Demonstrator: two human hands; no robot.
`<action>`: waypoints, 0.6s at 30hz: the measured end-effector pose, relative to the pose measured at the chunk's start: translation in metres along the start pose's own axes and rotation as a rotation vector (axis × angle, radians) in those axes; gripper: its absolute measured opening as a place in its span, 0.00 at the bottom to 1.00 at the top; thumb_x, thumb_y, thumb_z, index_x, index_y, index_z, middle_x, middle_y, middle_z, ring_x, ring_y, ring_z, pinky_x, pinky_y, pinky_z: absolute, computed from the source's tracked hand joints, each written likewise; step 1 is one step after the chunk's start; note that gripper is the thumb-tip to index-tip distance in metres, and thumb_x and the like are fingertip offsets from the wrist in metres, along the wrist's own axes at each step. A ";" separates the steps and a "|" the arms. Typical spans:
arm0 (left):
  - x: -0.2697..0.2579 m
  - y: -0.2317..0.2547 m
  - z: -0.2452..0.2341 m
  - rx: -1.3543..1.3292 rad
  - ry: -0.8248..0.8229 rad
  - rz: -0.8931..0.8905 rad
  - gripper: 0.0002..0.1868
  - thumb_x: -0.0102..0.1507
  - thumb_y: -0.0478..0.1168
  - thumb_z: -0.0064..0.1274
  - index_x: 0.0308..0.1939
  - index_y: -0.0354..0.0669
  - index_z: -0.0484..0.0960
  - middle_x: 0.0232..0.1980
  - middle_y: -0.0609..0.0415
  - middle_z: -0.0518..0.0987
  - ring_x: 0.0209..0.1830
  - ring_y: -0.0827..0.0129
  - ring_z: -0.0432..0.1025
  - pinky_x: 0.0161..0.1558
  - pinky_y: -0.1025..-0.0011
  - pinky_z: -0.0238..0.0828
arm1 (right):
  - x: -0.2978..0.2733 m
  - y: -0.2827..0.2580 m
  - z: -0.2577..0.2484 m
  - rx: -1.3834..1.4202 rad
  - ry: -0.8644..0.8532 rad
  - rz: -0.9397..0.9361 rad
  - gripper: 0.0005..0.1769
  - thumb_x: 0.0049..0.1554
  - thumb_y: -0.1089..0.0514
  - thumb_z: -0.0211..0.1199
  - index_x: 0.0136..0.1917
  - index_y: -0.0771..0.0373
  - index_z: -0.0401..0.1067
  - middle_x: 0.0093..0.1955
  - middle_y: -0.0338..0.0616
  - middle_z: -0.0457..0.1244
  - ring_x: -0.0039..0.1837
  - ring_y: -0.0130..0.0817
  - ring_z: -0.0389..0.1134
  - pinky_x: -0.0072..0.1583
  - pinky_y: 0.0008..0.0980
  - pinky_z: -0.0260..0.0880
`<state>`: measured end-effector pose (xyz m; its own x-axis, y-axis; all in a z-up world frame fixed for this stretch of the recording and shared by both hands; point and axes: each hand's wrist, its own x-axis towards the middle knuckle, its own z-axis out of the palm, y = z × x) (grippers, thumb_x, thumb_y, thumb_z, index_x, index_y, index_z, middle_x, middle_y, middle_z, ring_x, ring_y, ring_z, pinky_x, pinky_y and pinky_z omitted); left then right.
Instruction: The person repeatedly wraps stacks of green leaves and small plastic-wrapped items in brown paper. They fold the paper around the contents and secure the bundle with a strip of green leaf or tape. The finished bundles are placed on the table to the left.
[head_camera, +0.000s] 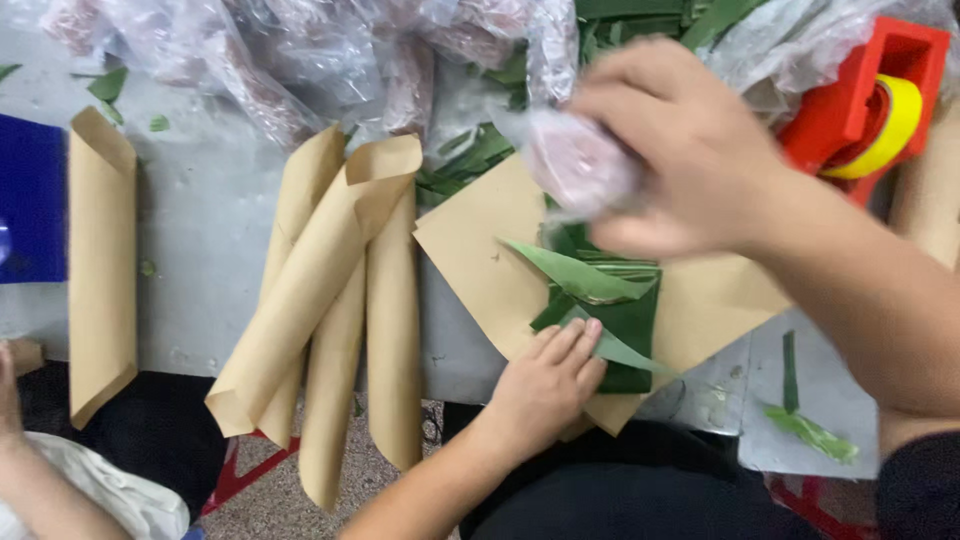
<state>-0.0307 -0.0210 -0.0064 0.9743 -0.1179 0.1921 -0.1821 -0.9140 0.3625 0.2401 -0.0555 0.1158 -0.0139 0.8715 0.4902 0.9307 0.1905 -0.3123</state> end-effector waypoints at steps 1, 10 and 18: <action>-0.001 -0.001 0.003 -0.007 0.004 -0.004 0.12 0.63 0.40 0.48 0.48 0.39 0.77 0.69 0.37 0.76 0.70 0.51 0.70 0.70 0.57 0.64 | -0.017 -0.005 -0.013 0.035 -0.247 0.187 0.43 0.39 0.52 0.73 0.65 0.67 0.65 0.55 0.58 0.64 0.57 0.51 0.67 0.57 0.46 0.69; -0.012 0.001 0.010 -0.117 0.117 -0.036 0.19 0.63 0.37 0.49 0.56 0.33 0.78 0.61 0.42 0.80 0.67 0.51 0.73 0.70 0.54 0.66 | -0.159 -0.049 0.079 0.780 0.069 0.551 0.48 0.51 0.58 0.76 0.77 0.60 0.53 0.77 0.63 0.54 0.77 0.47 0.59 0.71 0.42 0.68; -0.010 -0.004 0.005 -0.160 0.203 -0.020 0.15 0.61 0.36 0.50 0.50 0.38 0.81 0.58 0.46 0.81 0.63 0.54 0.75 0.67 0.56 0.70 | -0.199 -0.041 0.098 0.766 0.388 0.820 0.37 0.52 0.63 0.76 0.67 0.61 0.56 0.72 0.53 0.59 0.72 0.38 0.63 0.73 0.38 0.67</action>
<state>-0.0396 -0.0182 -0.0142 0.9342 -0.0049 0.3568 -0.1971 -0.8405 0.5046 0.1691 -0.1929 -0.0489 0.7187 0.6894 0.0899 0.1477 -0.0250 -0.9887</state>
